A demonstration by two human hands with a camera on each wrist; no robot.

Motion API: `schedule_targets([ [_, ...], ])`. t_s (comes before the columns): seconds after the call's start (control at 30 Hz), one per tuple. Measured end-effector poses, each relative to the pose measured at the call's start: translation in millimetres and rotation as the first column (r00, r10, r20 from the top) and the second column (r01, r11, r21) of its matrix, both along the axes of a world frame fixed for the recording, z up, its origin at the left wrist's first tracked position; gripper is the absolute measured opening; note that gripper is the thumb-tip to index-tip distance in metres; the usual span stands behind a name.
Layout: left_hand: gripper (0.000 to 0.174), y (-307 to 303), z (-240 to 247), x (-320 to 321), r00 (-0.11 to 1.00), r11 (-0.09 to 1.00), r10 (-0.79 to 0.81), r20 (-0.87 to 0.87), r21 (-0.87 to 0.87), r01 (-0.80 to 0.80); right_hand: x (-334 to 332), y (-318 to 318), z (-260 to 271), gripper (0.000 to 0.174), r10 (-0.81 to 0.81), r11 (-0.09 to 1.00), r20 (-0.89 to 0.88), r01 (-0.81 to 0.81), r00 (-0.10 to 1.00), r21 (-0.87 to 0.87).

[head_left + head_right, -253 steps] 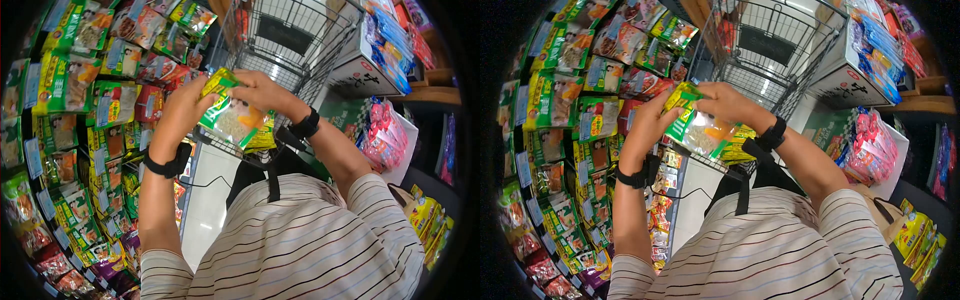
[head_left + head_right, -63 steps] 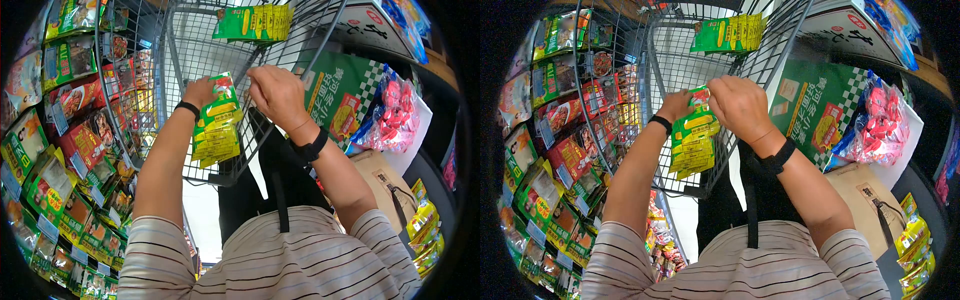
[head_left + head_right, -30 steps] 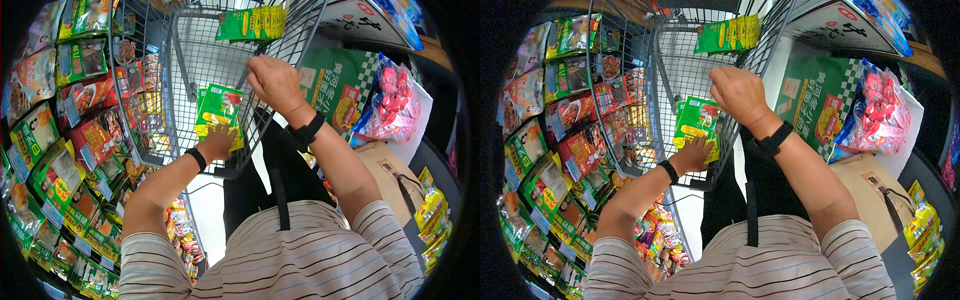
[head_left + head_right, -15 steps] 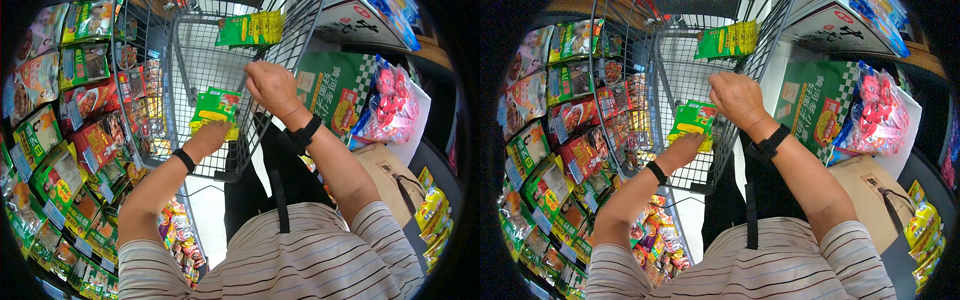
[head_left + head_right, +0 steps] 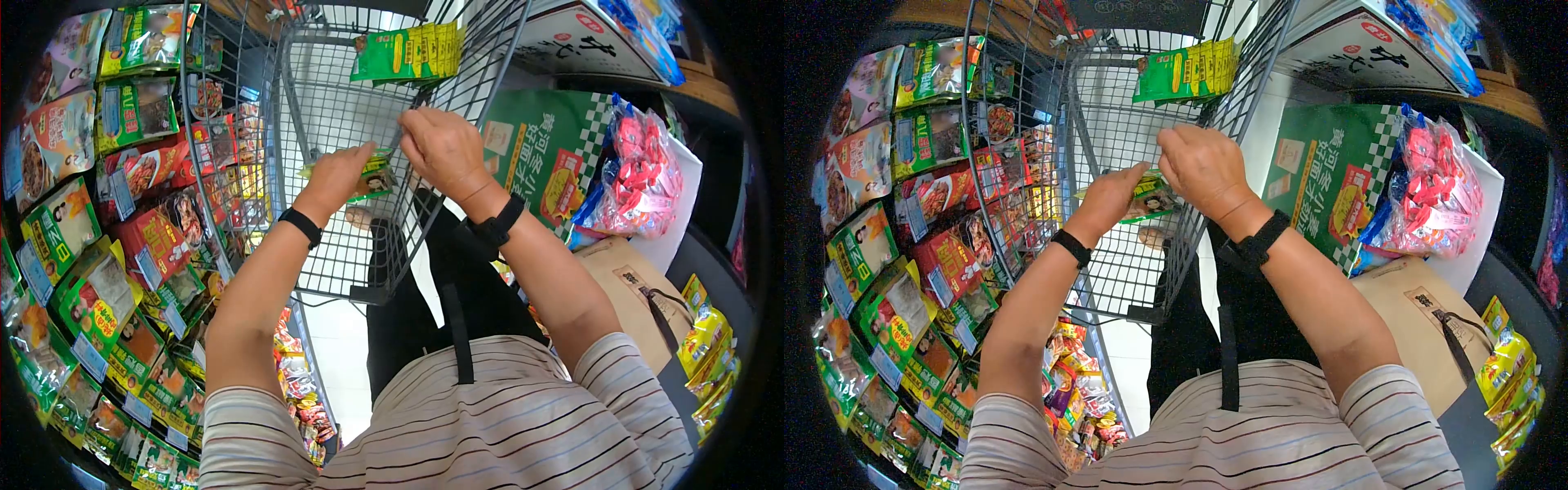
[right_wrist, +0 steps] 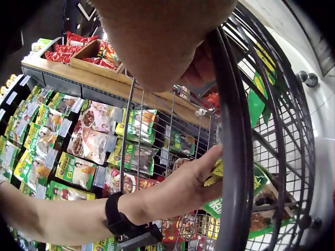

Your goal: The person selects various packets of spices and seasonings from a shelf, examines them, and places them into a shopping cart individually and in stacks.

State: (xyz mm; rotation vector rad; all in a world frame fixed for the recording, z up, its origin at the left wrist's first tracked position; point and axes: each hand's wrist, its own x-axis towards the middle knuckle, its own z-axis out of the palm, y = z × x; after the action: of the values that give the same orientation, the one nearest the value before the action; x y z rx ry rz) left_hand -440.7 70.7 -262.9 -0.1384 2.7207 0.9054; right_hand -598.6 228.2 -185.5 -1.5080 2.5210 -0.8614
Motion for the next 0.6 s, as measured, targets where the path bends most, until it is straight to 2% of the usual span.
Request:
schedule_targets([
  [0.07, 0.044, 1, 0, -4, 0.999, 0.999, 0.045, 0.016, 0.024, -0.045, -1, 0, 0, 0.011, -0.003, 1.0, 0.001, 0.003, 1.0, 0.008],
  [0.17, 0.045, 1, 4, -8, 0.981, 0.994, 0.108, 0.159, 0.004, -0.11, -1, -1, 1, 0.011, -0.007, 1.0, 0.007, 0.007, 1.0, 0.013],
  [0.27, 0.038, -2, -7, -2, 0.991, 0.998, 0.054, 0.124, 0.033, -0.058, -1, 0, 1, 0.012, -0.004, 1.0, 0.02, 0.004, 1.0, 0.001],
  [0.3, 0.026, 0, -12, -2, 0.99, 0.999, 0.032, 0.136, -0.017, -0.03, -1, 0, 1, 0.012, -0.003, 1.0, 0.021, 0.003, 1.0, -0.001],
  [0.4, 0.017, 0, -8, -1, 0.996, 0.999, -0.026, 0.079, -0.034, 0.029, -2, 0, 2, 0.013, -0.001, 1.0, 0.044, 0.001, 0.999, -0.003],
  [0.53, 0.02, -21, -14, -1, 0.984, 0.997, 0.072, 0.164, -0.047, -0.066, -4, 0, 6, 0.013, 0.005, 1.0, 0.077, -0.005, 0.997, 0.005],
  [0.57, 0.018, -29, -11, -3, 0.967, 0.991, 0.129, 0.22, -0.007, -0.13, -3, 0, 6, 0.013, 0.005, 1.0, 0.08, -0.006, 0.997, 0.002],
  [0.6, 0.018, -37, -8, -5, 0.962, 0.981, 0.191, 0.195, 0.005, -0.195, -3, 0, 7, 0.013, 0.007, 1.0, 0.089, -0.007, 0.996, -0.005],
])
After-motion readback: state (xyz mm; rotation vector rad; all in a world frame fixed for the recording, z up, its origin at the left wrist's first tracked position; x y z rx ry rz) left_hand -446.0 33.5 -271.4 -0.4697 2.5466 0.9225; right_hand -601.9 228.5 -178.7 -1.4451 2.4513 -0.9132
